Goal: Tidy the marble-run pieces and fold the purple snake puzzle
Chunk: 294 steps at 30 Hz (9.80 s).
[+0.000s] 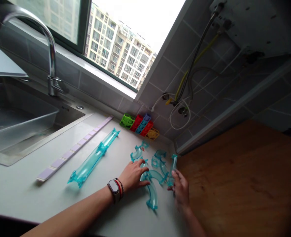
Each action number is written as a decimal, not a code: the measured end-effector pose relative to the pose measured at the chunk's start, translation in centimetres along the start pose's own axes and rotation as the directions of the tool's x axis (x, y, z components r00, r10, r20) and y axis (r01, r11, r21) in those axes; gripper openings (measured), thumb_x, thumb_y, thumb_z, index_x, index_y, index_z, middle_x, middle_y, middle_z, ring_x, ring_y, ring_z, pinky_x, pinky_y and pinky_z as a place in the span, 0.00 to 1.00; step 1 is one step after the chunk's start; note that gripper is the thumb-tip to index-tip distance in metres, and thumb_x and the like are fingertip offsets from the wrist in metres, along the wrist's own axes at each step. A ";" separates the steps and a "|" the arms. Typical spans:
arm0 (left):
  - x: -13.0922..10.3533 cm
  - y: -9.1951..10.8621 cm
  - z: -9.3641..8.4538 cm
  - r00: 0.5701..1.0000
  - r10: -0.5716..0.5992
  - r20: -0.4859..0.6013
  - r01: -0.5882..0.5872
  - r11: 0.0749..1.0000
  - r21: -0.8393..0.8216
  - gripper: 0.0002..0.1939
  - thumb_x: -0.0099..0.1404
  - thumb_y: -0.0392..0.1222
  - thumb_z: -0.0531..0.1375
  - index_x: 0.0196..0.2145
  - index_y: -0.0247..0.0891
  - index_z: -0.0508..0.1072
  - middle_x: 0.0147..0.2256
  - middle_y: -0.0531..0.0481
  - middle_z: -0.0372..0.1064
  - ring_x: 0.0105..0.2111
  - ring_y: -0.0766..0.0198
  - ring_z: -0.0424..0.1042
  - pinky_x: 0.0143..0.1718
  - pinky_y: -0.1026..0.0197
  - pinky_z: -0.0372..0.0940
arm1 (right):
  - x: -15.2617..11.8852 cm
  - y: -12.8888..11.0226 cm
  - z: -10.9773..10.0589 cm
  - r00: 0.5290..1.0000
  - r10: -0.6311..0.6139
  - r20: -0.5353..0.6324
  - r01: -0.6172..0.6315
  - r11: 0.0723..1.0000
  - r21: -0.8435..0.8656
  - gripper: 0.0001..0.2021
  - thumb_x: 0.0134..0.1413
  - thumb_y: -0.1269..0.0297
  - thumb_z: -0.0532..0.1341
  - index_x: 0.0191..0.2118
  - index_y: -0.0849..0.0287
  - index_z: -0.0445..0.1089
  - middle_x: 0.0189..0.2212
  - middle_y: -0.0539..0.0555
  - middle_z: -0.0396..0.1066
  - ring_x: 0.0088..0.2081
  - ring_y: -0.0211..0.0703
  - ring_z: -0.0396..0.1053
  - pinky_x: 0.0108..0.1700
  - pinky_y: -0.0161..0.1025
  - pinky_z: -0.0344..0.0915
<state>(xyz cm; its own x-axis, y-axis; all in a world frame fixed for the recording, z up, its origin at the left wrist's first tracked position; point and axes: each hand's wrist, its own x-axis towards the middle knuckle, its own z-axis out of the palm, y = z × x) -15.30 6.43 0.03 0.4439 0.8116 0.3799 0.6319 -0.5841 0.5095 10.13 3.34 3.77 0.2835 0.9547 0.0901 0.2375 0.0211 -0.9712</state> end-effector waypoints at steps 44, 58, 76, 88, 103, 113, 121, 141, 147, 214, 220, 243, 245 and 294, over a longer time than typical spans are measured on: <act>-0.1 -0.7 -0.2 0.984 -0.052 -0.168 -0.001 0.953 -0.303 0.10 0.64 0.38 0.68 0.43 0.46 0.80 0.55 0.42 0.72 0.50 0.51 0.77 0.52 0.45 0.75 | -0.7 0.1 8.4 0.976 -0.017 0.215 -0.126 0.766 0.630 0.23 0.58 0.49 0.69 0.55 0.54 0.72 0.36 0.54 0.77 0.31 0.42 0.68 0.34 0.38 0.65; 0.4 0.8 -2.2 0.887 -0.119 -0.446 -0.067 0.923 -0.379 0.13 0.67 0.39 0.67 0.27 0.39 0.69 0.37 0.49 0.65 0.40 0.60 0.75 0.37 0.59 0.76 | -0.9 -0.2 8.4 0.991 -0.086 0.103 0.004 0.786 0.618 0.20 0.62 0.50 0.66 0.54 0.53 0.71 0.35 0.52 0.75 0.33 0.43 0.68 0.35 0.39 0.63; 1.5 0.3 -2.8 0.773 -0.631 0.066 0.150 0.081 -0.985 0.19 0.59 0.43 0.73 0.44 0.40 0.72 0.60 0.42 0.68 0.44 0.62 0.75 0.41 0.61 0.75 | -1.0 -1.7 7.9 0.939 -0.183 0.293 -0.017 0.822 0.569 0.14 0.58 0.53 0.68 0.45 0.54 0.73 0.48 0.56 0.76 0.48 0.49 0.70 0.50 0.43 0.66; 1.6 0.9 -2.8 0.784 -0.613 0.094 0.119 0.000 -0.993 0.20 0.61 0.48 0.71 0.45 0.41 0.70 0.50 0.44 0.73 0.36 0.61 0.78 0.36 0.59 0.74 | -2.6 -1.6 8.1 0.758 -0.430 0.491 0.376 0.902 0.211 0.20 0.52 0.64 0.70 0.51 0.49 0.70 0.48 0.52 0.76 0.43 0.47 0.72 0.45 0.43 0.68; 1.2 0.9 -2.8 0.741 -0.669 0.051 0.101 0.036 -0.994 0.23 0.65 0.48 0.68 0.51 0.44 0.63 0.58 0.39 0.71 0.40 0.56 0.81 0.41 0.55 0.75 | -2.9 -1.4 8.3 0.753 -0.368 0.546 0.457 0.889 -0.031 0.22 0.54 0.63 0.69 0.54 0.50 0.65 0.49 0.54 0.76 0.49 0.51 0.75 0.53 0.46 0.69; 1.4 0.2 -2.7 0.715 -0.688 -0.124 0.039 0.216 -0.976 0.20 0.69 0.49 0.64 0.55 0.43 0.68 0.62 0.39 0.67 0.53 0.48 0.78 0.52 0.52 0.72 | -2.7 -1.7 8.2 0.834 -0.272 0.481 0.276 0.959 0.063 0.16 0.56 0.61 0.68 0.50 0.51 0.71 0.48 0.53 0.76 0.51 0.53 0.74 0.55 0.48 0.68; 1.1 2.6 -3.6 0.854 -0.520 -0.027 0.087 0.195 -0.977 0.23 0.69 0.44 0.66 0.59 0.51 0.69 0.72 0.44 0.52 0.57 0.44 0.75 0.57 0.49 0.70 | -1.0 -1.2 8.1 0.984 0.007 0.177 -0.110 0.806 0.582 0.20 0.58 0.49 0.69 0.51 0.53 0.73 0.50 0.57 0.76 0.52 0.53 0.72 0.55 0.47 0.68; 1.1 3.2 -3.7 0.915 -0.397 -0.075 0.083 0.365 -0.927 0.17 0.64 0.40 0.70 0.50 0.42 0.75 0.66 0.40 0.65 0.62 0.45 0.70 0.60 0.50 0.68 | -1.1 -1.8 8.7 0.951 0.033 0.307 -0.215 0.783 0.584 0.22 0.54 0.50 0.73 0.49 0.57 0.71 0.45 0.58 0.81 0.44 0.50 0.79 0.40 0.41 0.73; 1.3 3.2 -3.6 0.889 -0.432 0.149 0.300 0.307 -0.903 0.24 0.61 0.41 0.72 0.53 0.40 0.73 0.54 0.39 0.77 0.53 0.49 0.78 0.53 0.52 0.72 | -0.9 -1.6 8.7 0.982 -0.048 0.185 -0.072 0.805 0.588 0.23 0.52 0.54 0.75 0.49 0.55 0.71 0.46 0.58 0.80 0.47 0.53 0.78 0.48 0.48 0.74; -5.3 4.0 -15.5 0.983 -0.138 0.124 0.162 0.963 -0.215 0.22 0.59 0.46 0.71 0.47 0.42 0.70 0.45 0.49 0.74 0.40 0.55 0.76 0.39 0.58 0.68 | -1.1 -0.8 7.0 0.677 -0.195 0.710 0.250 0.968 0.028 0.19 0.54 0.52 0.72 0.49 0.53 0.75 0.45 0.59 0.75 0.48 0.57 0.75 0.51 0.50 0.73; -6.7 4.8 -16.5 0.989 -0.105 0.107 0.132 0.948 -0.290 0.28 0.55 0.50 0.75 0.47 0.41 0.69 0.48 0.47 0.74 0.44 0.51 0.76 0.41 0.56 0.70 | -0.3 -12.0 8.0 0.360 -0.140 0.923 0.662 0.735 -0.147 0.24 0.56 0.62 0.72 0.58 0.50 0.72 0.54 0.58 0.74 0.57 0.55 0.72 0.59 0.46 0.68; -9.0 6.3 -16.1 0.834 -0.091 0.544 0.174 0.979 -0.103 0.15 0.67 0.35 0.58 0.50 0.41 0.77 0.38 0.38 0.81 0.35 0.48 0.81 0.31 0.56 0.70 | 9.6 -15.1 30.0 0.002 -0.098 0.995 0.999 -0.033 -0.006 0.23 0.59 0.77 0.67 0.59 0.52 0.74 0.54 0.58 0.76 0.53 0.54 0.69 0.55 0.47 0.68; -8.6 6.1 -16.4 0.815 -0.115 0.568 0.177 0.983 -0.055 0.16 0.66 0.36 0.61 0.52 0.37 0.75 0.42 0.35 0.80 0.38 0.45 0.81 0.35 0.52 0.72 | 9.8 -15.0 30.3 -0.005 -0.083 0.997 0.999 -0.049 0.001 0.23 0.59 0.77 0.67 0.58 0.53 0.75 0.54 0.58 0.77 0.53 0.54 0.69 0.54 0.47 0.68; -7.8 4.5 -13.3 0.872 -0.219 0.438 0.223 0.974 0.042 0.33 0.55 0.55 0.74 0.50 0.33 0.74 0.45 0.34 0.77 0.43 0.40 0.79 0.43 0.45 0.72 | 13.4 -14.5 20.2 0.590 -0.321 0.741 0.797 0.378 -0.471 0.20 0.61 0.61 0.65 0.58 0.60 0.75 0.47 0.62 0.80 0.43 0.53 0.79 0.50 0.50 0.74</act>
<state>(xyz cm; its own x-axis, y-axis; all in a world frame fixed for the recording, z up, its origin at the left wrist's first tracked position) -24.34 -2.73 9.64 0.5270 0.8416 -0.1180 0.7409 -0.3869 0.5489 -8.31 21.83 14.57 -0.5975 0.7761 0.2018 0.7532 0.6295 -0.1910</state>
